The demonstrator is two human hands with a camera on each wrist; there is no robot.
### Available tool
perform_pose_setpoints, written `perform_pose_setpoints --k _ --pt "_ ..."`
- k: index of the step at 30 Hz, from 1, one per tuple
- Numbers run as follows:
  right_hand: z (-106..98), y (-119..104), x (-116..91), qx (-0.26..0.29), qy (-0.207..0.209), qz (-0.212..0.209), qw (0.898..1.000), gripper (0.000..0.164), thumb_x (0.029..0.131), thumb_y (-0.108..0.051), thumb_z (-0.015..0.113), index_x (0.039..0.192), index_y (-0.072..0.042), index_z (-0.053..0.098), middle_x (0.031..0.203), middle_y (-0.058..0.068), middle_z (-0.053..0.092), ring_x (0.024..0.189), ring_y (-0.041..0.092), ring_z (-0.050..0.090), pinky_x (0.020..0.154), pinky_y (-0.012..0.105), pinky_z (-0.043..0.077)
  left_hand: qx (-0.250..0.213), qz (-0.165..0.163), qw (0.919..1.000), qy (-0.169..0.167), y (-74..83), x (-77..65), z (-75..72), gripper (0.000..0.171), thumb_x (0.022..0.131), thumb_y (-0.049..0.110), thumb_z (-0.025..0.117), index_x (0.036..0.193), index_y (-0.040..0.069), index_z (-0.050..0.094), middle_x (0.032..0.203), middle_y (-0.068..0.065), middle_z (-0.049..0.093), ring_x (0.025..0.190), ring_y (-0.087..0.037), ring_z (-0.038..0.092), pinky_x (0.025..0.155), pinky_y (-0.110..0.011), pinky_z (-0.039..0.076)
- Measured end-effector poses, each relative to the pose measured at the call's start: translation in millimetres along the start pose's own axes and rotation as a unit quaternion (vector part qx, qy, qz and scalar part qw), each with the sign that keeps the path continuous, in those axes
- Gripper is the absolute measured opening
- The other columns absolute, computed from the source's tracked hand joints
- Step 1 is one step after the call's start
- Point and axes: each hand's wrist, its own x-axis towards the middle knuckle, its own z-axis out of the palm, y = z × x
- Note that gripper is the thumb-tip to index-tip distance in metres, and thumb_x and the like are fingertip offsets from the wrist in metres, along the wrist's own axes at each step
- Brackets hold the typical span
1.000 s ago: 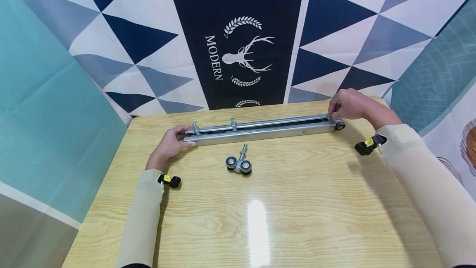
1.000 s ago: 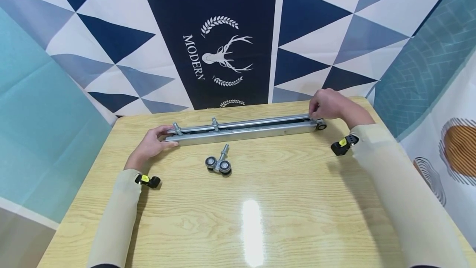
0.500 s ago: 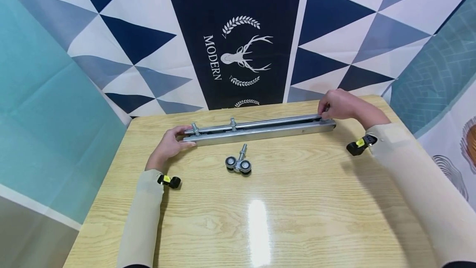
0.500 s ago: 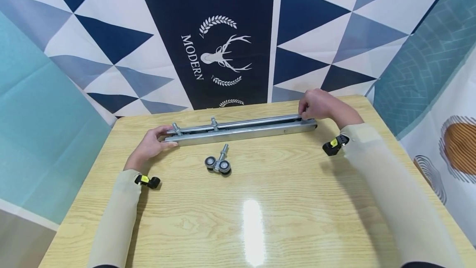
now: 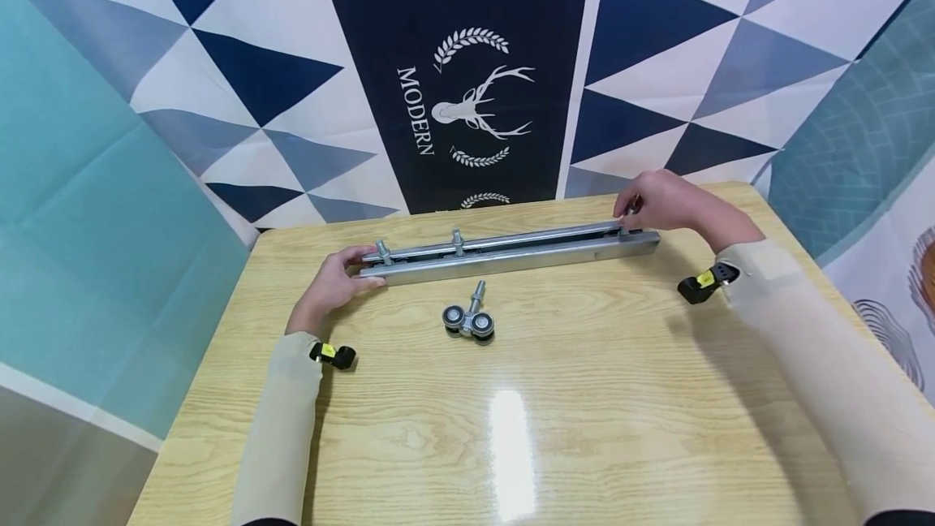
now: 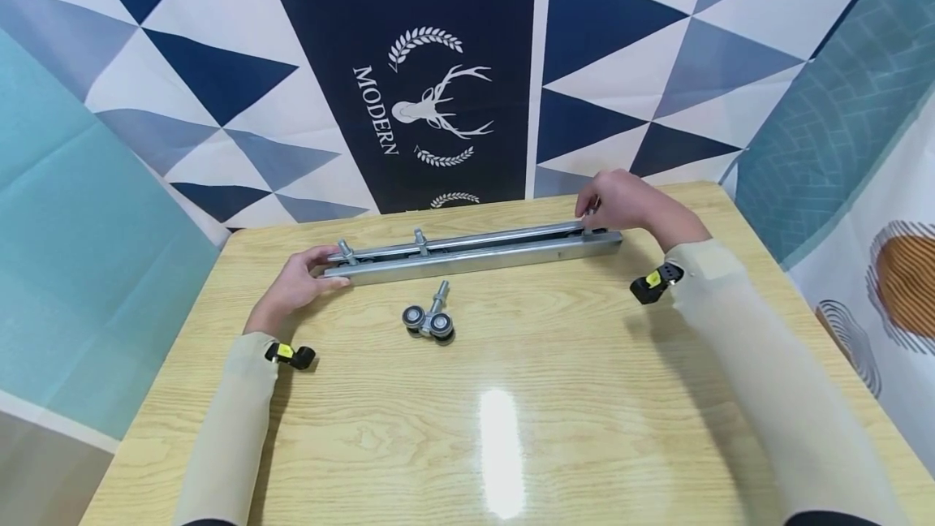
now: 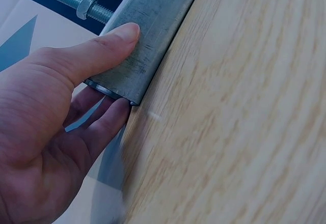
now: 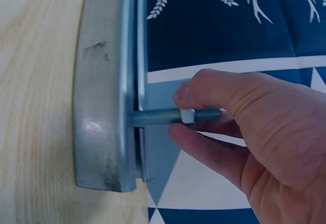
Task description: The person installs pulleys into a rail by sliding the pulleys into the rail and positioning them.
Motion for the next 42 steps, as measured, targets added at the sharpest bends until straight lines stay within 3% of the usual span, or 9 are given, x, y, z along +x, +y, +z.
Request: perform_pose_setpoints --k 5,13,29,42 --pt "-7.8 3.2 -4.9 0.013 0.010 0.029 0.999 0.009 0.081 -0.006 0.074 0.086 -0.012 0.079 0.086 0.006 0.076 0.075 0.017 0.064 0.072 0.039 0.055 0.000 -0.003 1.0000 0.002 0.3 -1.1 -0.2 0.069 0.082 0.019 0.083 0.143 0.010 0.052 0.141 -0.019 0.055 0.125 -0.036 0.056 0.107 -0.053 0.046" --pt "-4.5 2.2 -5.5 0.023 0.018 0.035 0.999 0.011 0.080 -0.004 0.073 0.086 -0.011 0.080 0.087 0.007 0.075 0.074 0.017 0.062 0.069 0.038 0.053 -0.003 -0.001 1.0000 0.000 0.4 -1.4 -0.8 0.068 0.083 0.018 0.082 0.143 0.009 0.053 0.143 -0.019 0.053 0.126 -0.036 0.056 0.108 -0.052 0.046" --pt "4.2 -14.6 7.3 0.041 0.029 0.004 0.999 0.013 0.079 -0.001 0.072 0.085 -0.008 0.081 0.085 0.007 0.074 0.071 0.017 0.062 0.064 0.032 0.054 -0.006 0.004 1.0000 0.002 0.6 -0.4 -0.3 0.067 0.082 0.017 0.083 0.142 0.009 0.054 0.141 -0.020 0.054 0.123 -0.037 0.057 0.106 -0.053 0.047" --pt "13.8 -38.8 24.7 0.062 0.023 -0.024 0.998 0.012 0.080 -0.002 0.073 0.086 -0.009 0.081 0.087 0.007 0.076 0.074 0.018 0.062 0.068 0.033 0.054 -0.015 0.006 0.9999 0.001 -1.3 -0.2 0.1 0.067 0.082 0.017 0.083 0.142 0.008 0.054 0.142 -0.021 0.054 0.125 -0.037 0.056 0.107 -0.053 0.046"
